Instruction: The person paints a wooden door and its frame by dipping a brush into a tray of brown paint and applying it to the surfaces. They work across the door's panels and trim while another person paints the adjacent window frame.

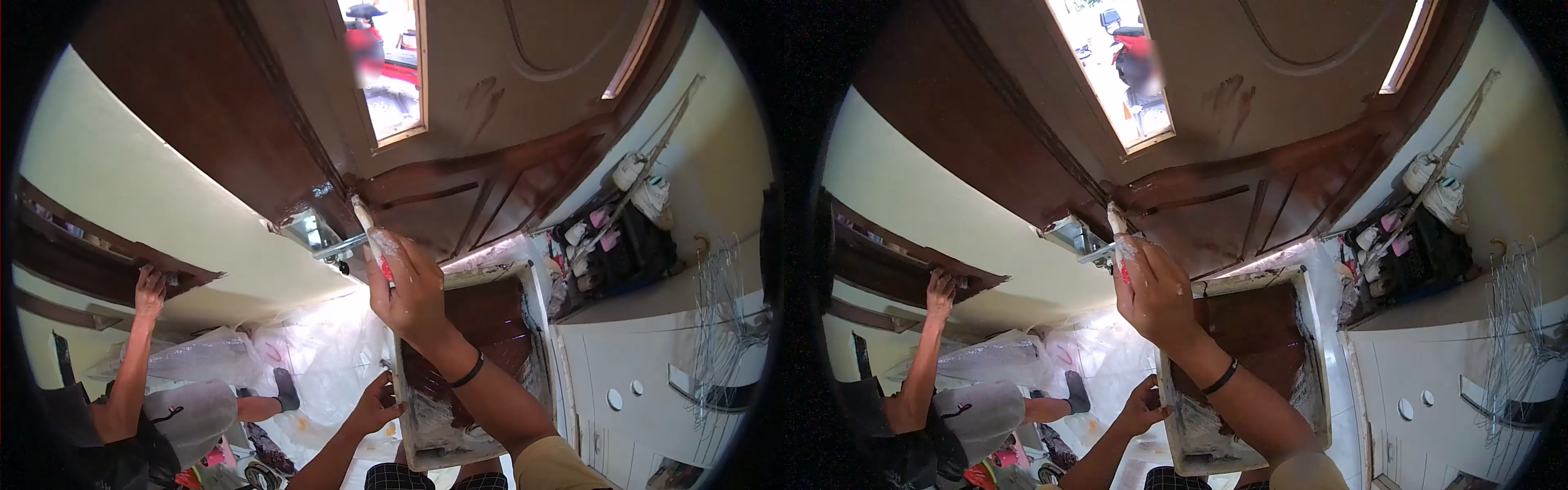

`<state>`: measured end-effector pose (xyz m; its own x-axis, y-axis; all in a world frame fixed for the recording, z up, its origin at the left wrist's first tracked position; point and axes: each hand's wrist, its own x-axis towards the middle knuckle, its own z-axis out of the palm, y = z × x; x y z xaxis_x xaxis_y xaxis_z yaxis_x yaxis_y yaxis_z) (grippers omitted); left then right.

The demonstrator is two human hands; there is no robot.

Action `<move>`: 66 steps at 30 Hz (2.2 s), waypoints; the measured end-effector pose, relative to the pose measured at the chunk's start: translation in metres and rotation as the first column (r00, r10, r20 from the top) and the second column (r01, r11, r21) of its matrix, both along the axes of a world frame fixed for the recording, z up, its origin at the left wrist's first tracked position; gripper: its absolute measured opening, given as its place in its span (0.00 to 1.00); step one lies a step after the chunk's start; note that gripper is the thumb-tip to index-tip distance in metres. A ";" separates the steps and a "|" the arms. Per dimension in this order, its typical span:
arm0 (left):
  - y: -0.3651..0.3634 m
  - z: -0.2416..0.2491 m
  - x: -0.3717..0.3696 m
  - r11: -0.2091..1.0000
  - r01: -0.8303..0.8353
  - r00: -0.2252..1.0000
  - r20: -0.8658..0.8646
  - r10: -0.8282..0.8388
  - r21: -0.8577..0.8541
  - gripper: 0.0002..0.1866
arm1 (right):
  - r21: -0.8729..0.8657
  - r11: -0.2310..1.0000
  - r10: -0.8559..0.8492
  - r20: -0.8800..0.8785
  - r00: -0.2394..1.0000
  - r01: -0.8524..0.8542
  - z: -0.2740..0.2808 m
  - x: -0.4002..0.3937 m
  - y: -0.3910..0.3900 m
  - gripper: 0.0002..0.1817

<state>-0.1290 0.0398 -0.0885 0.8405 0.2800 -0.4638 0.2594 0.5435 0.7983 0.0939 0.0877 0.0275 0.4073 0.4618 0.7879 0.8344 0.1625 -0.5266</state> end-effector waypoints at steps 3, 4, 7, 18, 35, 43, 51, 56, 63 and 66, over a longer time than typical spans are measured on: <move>0.003 -0.003 -0.005 0.999 0.025 1.000 -0.009 -0.025 0.021 0.27 | 0.030 0.999 0.024 -0.064 0.998 -0.022 0.003 -0.004 0.003 0.15; 0.002 -0.002 -0.005 1.000 0.015 1.000 -0.006 -0.015 0.019 0.28 | 0.040 0.999 0.034 -0.100 0.994 -0.030 0.004 -0.005 0.004 0.14; 0.002 0.005 -0.004 1.000 -0.002 1.000 -0.005 0.002 0.026 0.28 | 0.187 0.977 0.207 -0.682 0.701 -0.107 0.001 -0.009 0.004 0.13; 0.002 0.014 0.012 0.995 -0.088 0.987 0.142 0.081 0.042 0.26 | -0.305 0.926 -0.089 -0.750 0.655 -0.224 0.035 0.046 -0.161 0.09; -0.008 0.029 0.025 0.987 -0.143 0.980 0.153 0.131 0.073 0.23 | -0.237 0.893 0.034 -0.813 0.582 -0.383 -0.015 0.023 -0.167 0.08; 0.002 0.039 0.026 0.986 -0.135 0.980 0.159 0.119 0.098 0.22 | 0.191 0.975 0.192 -0.981 0.002 -0.110 -0.021 0.042 -0.175 0.11; 0.016 0.037 0.020 0.989 -0.115 0.986 0.133 0.101 0.097 0.22 | 0.384 0.923 0.380 -0.905 0.191 -0.019 0.021 0.043 -0.078 0.09; 0.017 0.030 0.011 0.986 -0.095 0.993 0.080 0.084 0.135 0.20 | 0.271 0.963 0.248 -0.876 0.413 -0.004 0.031 0.032 -0.007 0.08; 0.019 0.038 0.002 0.994 -0.060 0.997 0.047 0.056 0.097 0.20 | 0.388 0.920 0.328 -0.833 0.445 0.047 0.057 0.023 0.011 0.06; 0.019 0.037 0.002 0.996 -0.046 0.999 0.025 0.045 0.078 0.20 | 0.470 0.878 0.395 -0.820 0.415 0.094 0.058 0.031 -0.006 0.06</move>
